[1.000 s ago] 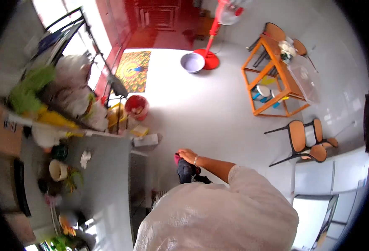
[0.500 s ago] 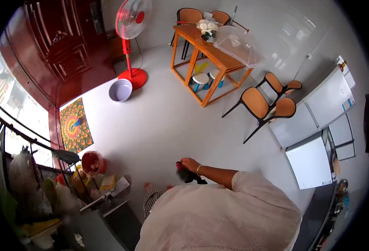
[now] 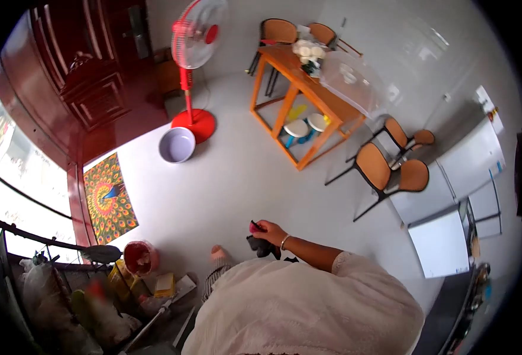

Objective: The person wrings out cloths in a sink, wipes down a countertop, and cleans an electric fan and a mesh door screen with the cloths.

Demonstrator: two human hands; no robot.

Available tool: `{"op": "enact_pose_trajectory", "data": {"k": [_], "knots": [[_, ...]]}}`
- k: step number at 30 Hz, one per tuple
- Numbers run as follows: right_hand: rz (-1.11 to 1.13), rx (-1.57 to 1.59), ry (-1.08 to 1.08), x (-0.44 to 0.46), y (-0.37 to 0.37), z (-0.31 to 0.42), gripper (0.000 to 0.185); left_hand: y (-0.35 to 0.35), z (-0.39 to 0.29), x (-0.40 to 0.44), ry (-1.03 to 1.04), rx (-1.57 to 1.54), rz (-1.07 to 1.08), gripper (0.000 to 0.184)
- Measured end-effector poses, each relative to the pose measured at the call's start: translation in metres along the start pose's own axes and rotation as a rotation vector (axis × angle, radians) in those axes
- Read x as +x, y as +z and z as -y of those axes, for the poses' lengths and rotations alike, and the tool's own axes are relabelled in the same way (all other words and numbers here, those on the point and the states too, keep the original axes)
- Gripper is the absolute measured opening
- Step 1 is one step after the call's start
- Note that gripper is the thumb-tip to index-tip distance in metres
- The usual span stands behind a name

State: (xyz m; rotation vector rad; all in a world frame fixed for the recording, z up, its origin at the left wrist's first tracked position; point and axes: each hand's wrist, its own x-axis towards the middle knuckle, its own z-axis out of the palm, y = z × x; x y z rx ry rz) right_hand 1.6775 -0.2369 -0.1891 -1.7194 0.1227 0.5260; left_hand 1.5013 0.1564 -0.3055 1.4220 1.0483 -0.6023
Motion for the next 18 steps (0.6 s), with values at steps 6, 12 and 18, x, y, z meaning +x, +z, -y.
{"op": "enact_pose_trajectory", "data": {"k": [6, 12, 18], "knots": [[-0.078, 0.032, -0.173, 0.093, 0.009, 0.096, 0.026, -0.039, -0.09, 0.053, 0.151, -0.187, -0.103, 0.038], [-0.036, 0.249, -0.412, 0.145, 0.006, 0.243, 0.018, 0.044, -0.35, -0.002, 0.493, -0.189, 0.485, 0.052], [0.178, -0.023, -0.607, 0.189, -0.034, 0.337, 0.019, 0.183, -0.523, -0.035, 0.629, -0.353, 0.964, 0.05]]}}
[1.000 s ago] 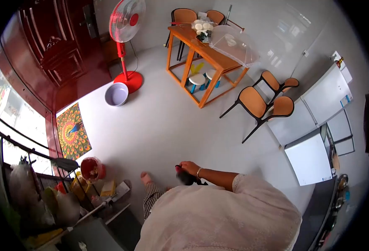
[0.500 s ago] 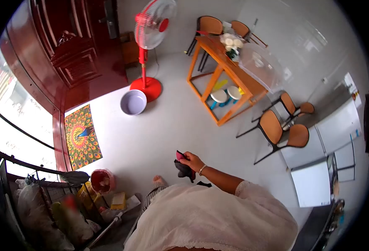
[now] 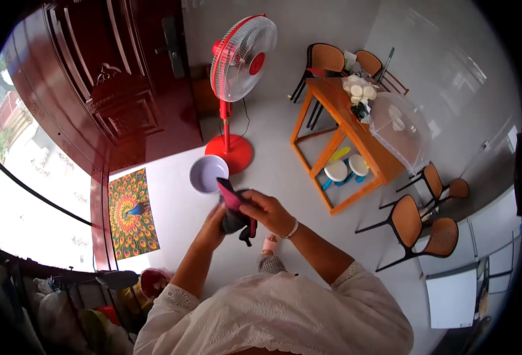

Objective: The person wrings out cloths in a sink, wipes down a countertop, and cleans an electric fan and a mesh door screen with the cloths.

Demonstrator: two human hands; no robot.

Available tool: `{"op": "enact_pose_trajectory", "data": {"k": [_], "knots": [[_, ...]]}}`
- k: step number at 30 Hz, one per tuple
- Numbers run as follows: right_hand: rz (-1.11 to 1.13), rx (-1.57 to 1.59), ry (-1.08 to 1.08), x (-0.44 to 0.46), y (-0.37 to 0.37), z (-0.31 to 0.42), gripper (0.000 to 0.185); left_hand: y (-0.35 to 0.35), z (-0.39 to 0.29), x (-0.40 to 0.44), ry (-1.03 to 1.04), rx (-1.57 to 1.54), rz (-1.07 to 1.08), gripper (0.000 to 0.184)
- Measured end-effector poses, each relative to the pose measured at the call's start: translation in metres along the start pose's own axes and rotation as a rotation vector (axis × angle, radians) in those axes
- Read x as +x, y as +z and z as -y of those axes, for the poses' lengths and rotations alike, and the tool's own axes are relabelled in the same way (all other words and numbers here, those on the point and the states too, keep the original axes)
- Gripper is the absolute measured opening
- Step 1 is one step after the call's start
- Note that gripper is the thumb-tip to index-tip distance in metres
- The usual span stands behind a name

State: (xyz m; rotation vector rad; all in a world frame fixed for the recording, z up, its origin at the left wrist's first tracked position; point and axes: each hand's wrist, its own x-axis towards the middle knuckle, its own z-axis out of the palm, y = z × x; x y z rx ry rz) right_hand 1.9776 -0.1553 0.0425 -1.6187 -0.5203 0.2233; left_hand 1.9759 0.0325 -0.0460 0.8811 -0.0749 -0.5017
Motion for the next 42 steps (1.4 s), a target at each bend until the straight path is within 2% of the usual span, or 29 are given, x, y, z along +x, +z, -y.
{"op": "enact_pose_trajectory", "data": {"k": [2, 5, 8, 11, 14, 15, 18, 20, 22, 23, 24, 25, 26, 27, 28, 29, 30, 32, 34, 35, 36, 38, 40, 42], "knots": [[-0.101, 0.01, 0.038, 0.017, -0.037, 0.001, 0.017, 0.028, -0.02, 0.038, 0.235, -0.157, -0.166, 0.043], [-0.323, 0.048, -0.111, 0.049, -0.099, -0.02, 0.015, 0.054, -0.053, 0.089, 0.469, -0.131, -0.262, 0.048], [-0.377, 0.08, -0.096, 0.073, -0.159, -0.021, 0.014, 0.059, -0.073, 0.128, 0.426, -0.013, -0.314, 0.052], [-0.382, -0.046, -0.119, 0.097, -0.201, -0.024, 0.017, 0.045, -0.076, 0.163, 0.513, 0.107, -0.388, 0.055], [-0.443, 0.049, -0.178, 0.126, -0.223, -0.021, 0.019, 0.027, -0.079, 0.174, 0.534, 0.208, -0.453, 0.056], [-0.431, 0.052, -0.177, 0.135, -0.232, -0.025, 0.019, 0.023, -0.084, 0.175, 0.526, 0.244, -0.483, 0.051], [-0.429, 0.006, -0.179, 0.162, -0.254, -0.036, 0.019, 0.019, -0.103, 0.185, 0.554, 0.257, -0.558, 0.043], [-0.436, -0.075, -0.2, 0.183, -0.265, -0.034, 0.02, 0.009, -0.123, 0.202, 0.626, 0.261, -0.604, 0.049], [-0.495, -0.202, -0.327, 0.218, -0.275, -0.021, 0.021, 0.018, -0.157, 0.227, 0.678, 0.401, -0.712, 0.05], [-0.532, -0.176, -0.357, 0.237, -0.281, -0.013, 0.021, 0.016, -0.175, 0.242, 0.735, 0.422, -0.716, 0.052], [-0.583, -0.263, -0.349, 0.26, -0.29, 0.0, 0.021, 0.019, -0.195, 0.26, 0.826, 0.381, -0.666, 0.045], [-0.568, -0.249, -0.493, 0.291, -0.301, 0.014, 0.021, 0.019, -0.218, 0.281, 0.92, 0.345, -0.581, 0.049], [-0.645, -0.247, -0.6, 0.319, -0.303, 0.034, 0.021, 0.026, -0.244, 0.301, 1.015, 0.335, -0.593, 0.052], [-0.647, -0.157, -0.625, 0.348, -0.308, 0.05, 0.021, 0.03, -0.271, 0.32, 1.118, 0.347, -0.517, 0.052], [-0.667, -0.25, -0.629, 0.376, -0.317, 0.064, 0.021, 0.034, -0.294, 0.339, 1.164, 0.27, -0.498, 0.054], [-0.622, -0.233, -0.728, 0.411, -0.328, 0.072, 0.02, 0.037, -0.314, 0.352, 1.156, 0.322, -0.502, 0.052], [-0.661, -0.332, -0.7, 0.439, -0.333, 0.081, 0.018, 0.025, -0.332, 0.376, 1.131, 0.328, -0.52, 0.049], [-0.646, -0.534, -0.643, 0.497, -0.347, 0.072, 0.039, -0.005, -0.355, 0.417, 0.854, 0.311, -0.492, 0.052], [-0.736, -0.872, -0.673, 0.526, -0.349, 0.049, 0.049, -0.049, -0.351, 0.449, 0.604, 0.238, -0.629, 0.064], [-0.649, -0.911, -0.815, 0.534, -0.344, 0.042, 0.05, -0.076, -0.337, 0.469, 0.752, 0.452, -0.698, 0.075], [-0.521, -0.98, -0.901, 0.537, -0.334, 0.043, 0.043, -0.069, -0.331, 0.469, 0.895, 0.674, -0.779, 0.082], [-0.334, -1.369, -0.952, 0.536, -0.313, 0.042, 0.039, -0.037, -0.334, 0.454, 1.086, 0.996, -0.603, 0.082], [-0.243, -1.39, -0.954, 0.545, -0.305, 0.035, 0.038, -0.019, -0.34, 0.455, 1.098, 1.368, -0.488, 0.089], [-0.164, -1.414, -0.968, 0.551, -0.306, 0.027, 0.038, -0.02, -0.333, 0.473, 0.996, 1.458, -0.276, 0.095]]}}
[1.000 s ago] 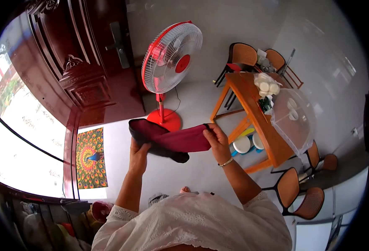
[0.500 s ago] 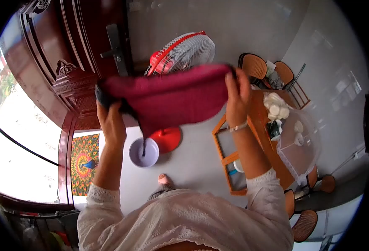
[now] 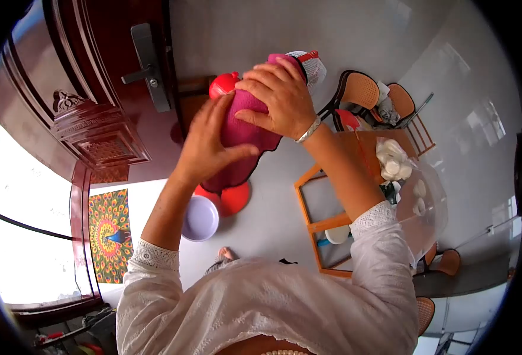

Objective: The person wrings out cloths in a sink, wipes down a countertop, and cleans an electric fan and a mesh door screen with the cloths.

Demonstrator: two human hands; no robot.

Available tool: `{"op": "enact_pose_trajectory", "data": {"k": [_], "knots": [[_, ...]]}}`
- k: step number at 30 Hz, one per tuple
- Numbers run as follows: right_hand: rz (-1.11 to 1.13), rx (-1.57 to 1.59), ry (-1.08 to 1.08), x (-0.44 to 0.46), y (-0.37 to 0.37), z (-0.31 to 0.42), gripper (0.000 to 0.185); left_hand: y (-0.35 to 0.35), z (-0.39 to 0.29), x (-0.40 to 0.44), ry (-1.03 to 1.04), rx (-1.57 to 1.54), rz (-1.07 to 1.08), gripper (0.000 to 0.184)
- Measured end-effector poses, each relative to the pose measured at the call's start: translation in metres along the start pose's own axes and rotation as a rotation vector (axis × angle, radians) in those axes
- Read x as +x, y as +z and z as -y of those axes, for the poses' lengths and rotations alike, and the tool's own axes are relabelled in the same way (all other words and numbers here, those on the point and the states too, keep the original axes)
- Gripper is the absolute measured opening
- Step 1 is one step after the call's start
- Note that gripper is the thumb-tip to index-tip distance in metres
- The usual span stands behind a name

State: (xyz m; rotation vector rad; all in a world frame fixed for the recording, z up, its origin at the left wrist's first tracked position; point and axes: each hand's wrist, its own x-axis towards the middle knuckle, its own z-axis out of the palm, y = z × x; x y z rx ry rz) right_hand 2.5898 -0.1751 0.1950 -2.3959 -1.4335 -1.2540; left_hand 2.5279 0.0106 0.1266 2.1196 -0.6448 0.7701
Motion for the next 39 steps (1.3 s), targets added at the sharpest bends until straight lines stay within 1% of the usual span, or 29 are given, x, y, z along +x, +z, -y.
{"op": "enact_pose_trajectory", "data": {"k": [2, 3, 4, 6, 7, 9, 10, 11, 12, 14, 15, 16, 17, 19, 20, 22, 23, 24, 26, 27, 28, 30, 32, 34, 35, 36, 37, 38, 39], "knots": [[-0.029, 0.088, 0.017, -0.003, 0.007, -0.001, 0.035, 0.011, -0.007, -0.001, -0.127, -0.127, 0.0, 0.099], [-0.119, 0.087, 0.013, -0.003, 0.013, 0.0, 0.025, 0.017, -0.004, -0.003, -0.114, -0.057, -0.02, 0.102], [-0.116, 0.092, 0.016, -0.002, 0.019, -0.001, 0.025, 0.024, -0.002, -0.005, -0.145, -0.01, -0.042, 0.104], [-0.277, 0.131, 0.038, -0.003, 0.028, -0.001, 0.014, 0.032, -0.002, -0.01, -0.055, 0.092, -0.173, 0.087], [-0.313, 0.194, 0.045, 0.0, 0.029, 0.002, 0.006, 0.034, 0.002, -0.013, -0.058, 0.091, -0.17, 0.087], [-0.296, 0.211, 0.016, 0.001, 0.026, 0.01, 0.007, 0.036, 0.012, -0.02, 0.057, 0.139, -0.301, 0.061], [-0.282, 0.228, -0.018, 0.0, 0.026, 0.014, 0.008, 0.031, 0.006, -0.022, 0.064, 0.159, -0.338, 0.043], [-0.264, 0.233, -0.056, -0.003, 0.027, 0.016, 0.016, 0.032, 0.01, -0.025, 0.08, 0.171, -0.359, 0.041], [-0.266, 0.242, -0.061, -0.003, 0.025, 0.015, 0.016, 0.029, 0.012, -0.029, 0.093, 0.185, -0.381, 0.039], [-0.187, 0.25, -0.22, 0.002, 0.015, 0.012, 0.029, 0.024, 0.006, -0.032, 0.026, 0.155, -0.388, 0.033], [-0.053, 0.261, -0.274, 0.0, 0.008, 0.002, 0.048, 0.018, 0.005, -0.032, 0.014, 0.199, -0.323, 0.044], [-0.059, 0.275, -0.282, 0.002, 0.0, -0.008, 0.048, 0.011, 0.003, -0.034, -0.002, 0.245, -0.259, 0.055], [0.024, 0.226, -0.289, 0.005, -0.009, -0.017, 0.055, 0.009, -0.006, -0.033, -0.014, 0.26, -0.262, 0.055], [0.196, 0.158, -0.284, 0.0, -0.015, -0.035, 0.073, 0.007, -0.025, -0.033, -0.103, 0.191, -0.269, 0.089], [0.187, 0.176, -0.301, -0.003, -0.014, -0.038, 0.073, 0.012, -0.022, -0.041, -0.117, 0.211, -0.279, 0.089], [0.168, 0.14, -0.342, -0.009, -0.008, -0.037, 0.075, 0.03, -0.006, -0.062, -0.289, 0.216, -0.121, 0.114], [0.123, 0.141, -0.371, -0.009, -0.005, -0.035, 0.077, 0.042, -0.005, -0.07, -0.433, 0.1, -0.173, 0.108], [0.113, 0.154, -0.392, -0.008, -0.001, -0.032, 0.077, 0.045, -0.003, -0.075, -0.445, 0.115, -0.192, 0.108], [0.072, 0.17, -0.42, -0.004, 0.006, -0.029, 0.078, 0.048, 0.004, -0.082, -0.296, 0.217, -0.292, 0.104], [0.07, 0.185, -0.439, -0.001, 0.007, -0.026, 0.078, 0.05, 0.01, -0.087, -0.298, 0.208, -0.329, 0.099], [0.082, 0.195, -0.465, 0.003, 0.008, -0.022, 0.078, 0.052, 0.014, -0.092, -0.314, 0.22, -0.342, 0.099], [0.085, 0.221, -0.51, 0.013, 0.009, -0.011, 0.079, 0.049, 0.02, -0.099, -0.256, 0.195, -0.387, 0.095], [0.207, 0.187, -0.593, 0.019, 0.007, 0.003, 0.079, 0.05, 0.022, -0.101, -0.178, 0.226, -0.457, 0.085], [0.236, 0.184, -0.634, 0.025, 0.015, 0.02, 0.077, 0.049, 0.024, -0.102, -0.145, 0.231, -0.5, 0.068], [0.333, 0.231, -0.616, 0.026, 0.025, 0.028, 0.076, 0.049, 0.028, -0.103, -0.164, 0.234, -0.507, 0.068], [0.436, 0.275, -0.595, 0.025, 0.032, 0.036, 0.075, 0.051, 0.032, -0.104, -0.19, 0.223, -0.553, 0.057], [0.396, 0.24, -0.63, 0.026, 0.036, 0.044, 0.065, 0.053, 0.033, -0.107, -0.213, 0.21, -0.597, 0.047], [0.404, 0.241, -0.631, 0.025, 0.039, 0.051, 0.065, 0.056, 0.032, -0.107, -0.219, 0.204, -0.599, 0.047], [0.326, 0.187, -0.662, 0.025, 0.044, 0.058, 0.059, 0.055, 0.034, -0.106, -0.273, 0.182, -0.649, 0.04]]}}
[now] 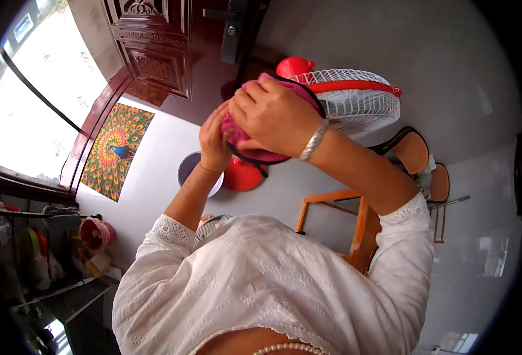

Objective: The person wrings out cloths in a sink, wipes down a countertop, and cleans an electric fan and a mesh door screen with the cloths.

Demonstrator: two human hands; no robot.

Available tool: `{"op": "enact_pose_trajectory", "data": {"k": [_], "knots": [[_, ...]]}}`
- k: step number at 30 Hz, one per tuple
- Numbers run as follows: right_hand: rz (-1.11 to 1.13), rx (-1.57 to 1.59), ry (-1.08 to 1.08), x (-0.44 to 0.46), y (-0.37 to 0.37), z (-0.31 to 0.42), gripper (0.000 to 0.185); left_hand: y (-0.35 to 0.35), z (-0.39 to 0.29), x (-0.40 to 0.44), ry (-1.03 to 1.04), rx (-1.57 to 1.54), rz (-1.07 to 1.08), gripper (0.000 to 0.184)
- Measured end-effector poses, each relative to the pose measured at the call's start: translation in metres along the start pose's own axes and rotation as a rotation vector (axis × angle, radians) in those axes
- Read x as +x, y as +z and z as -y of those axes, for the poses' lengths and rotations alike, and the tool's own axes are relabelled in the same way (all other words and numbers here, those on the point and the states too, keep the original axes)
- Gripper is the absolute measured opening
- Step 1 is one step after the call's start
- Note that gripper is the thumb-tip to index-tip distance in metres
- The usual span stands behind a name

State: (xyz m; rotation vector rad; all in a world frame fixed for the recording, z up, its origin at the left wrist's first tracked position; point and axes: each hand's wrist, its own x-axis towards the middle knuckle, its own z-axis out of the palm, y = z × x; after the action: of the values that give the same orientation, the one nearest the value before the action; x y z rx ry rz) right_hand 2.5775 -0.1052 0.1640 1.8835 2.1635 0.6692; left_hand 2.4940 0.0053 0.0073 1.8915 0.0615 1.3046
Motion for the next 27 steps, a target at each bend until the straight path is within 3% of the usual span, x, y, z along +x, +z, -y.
{"op": "enact_pose_trajectory", "data": {"k": [1, 2, 6, 9, 12, 14, 15, 19, 22, 24, 26, 27], "knots": [[-0.056, -0.084, -0.023, 0.004, 0.004, 0.001, 0.054, 0.0, 0.0, 0.004, -0.057, -0.009, -0.042, 0.035], [-0.145, -0.137, -0.066, 0.007, 0.006, -0.002, 0.036, -0.002, -0.004, 0.007, -0.07, -0.01, -0.055, 0.03], [-0.212, -0.069, -0.09, 0.0, -0.013, -0.017, 0.015, -0.015, -0.012, 0.028, -0.126, -0.019, -0.008, 0.026], [-0.317, 0.003, -0.024, -0.022, -0.017, -0.031, 0.02, -0.021, -0.03, 0.057, 0.063, 0.082, 0.176, 0.03], [-0.19, 0.098, 0.083, -0.062, -0.044, -0.04, 0.042, -0.014, -0.062, 0.073, 0.191, 0.149, 0.357, 0.055], [-0.164, -0.015, 0.128, -0.084, -0.052, -0.042, 0.038, -0.007, -0.081, 0.079, 0.304, 0.105, 0.37, 0.073], [-0.16, -0.012, 0.146, -0.095, -0.056, -0.046, 0.038, -0.005, -0.09, 0.085, 0.318, 0.118, 0.505, 0.08], [-0.2, -0.147, 0.172, -0.13, -0.068, -0.057, 0.025, 0.024, -0.115, 0.076, 0.291, 0.091, 0.587, 0.093], [-0.315, -0.246, 0.258, -0.15, -0.081, -0.074, 0.026, 0.04, -0.137, 0.093, 0.32, 0.063, 0.552, 0.092], [-0.382, -0.262, 0.298, -0.155, -0.085, -0.08, 0.028, 0.057, -0.14, 0.103, 0.395, 0.103, 0.473, 0.077], [-0.177, -0.243, 0.269, -0.16, -0.087, -0.085, 0.043, 0.062, -0.143, 0.106, 0.456, 0.207, 0.445, 0.063], [-0.201, -0.255, 0.265, -0.157, -0.088, -0.078, 0.043, 0.06, -0.141, 0.105, 0.487, 0.258, 0.46, 0.071]]}}
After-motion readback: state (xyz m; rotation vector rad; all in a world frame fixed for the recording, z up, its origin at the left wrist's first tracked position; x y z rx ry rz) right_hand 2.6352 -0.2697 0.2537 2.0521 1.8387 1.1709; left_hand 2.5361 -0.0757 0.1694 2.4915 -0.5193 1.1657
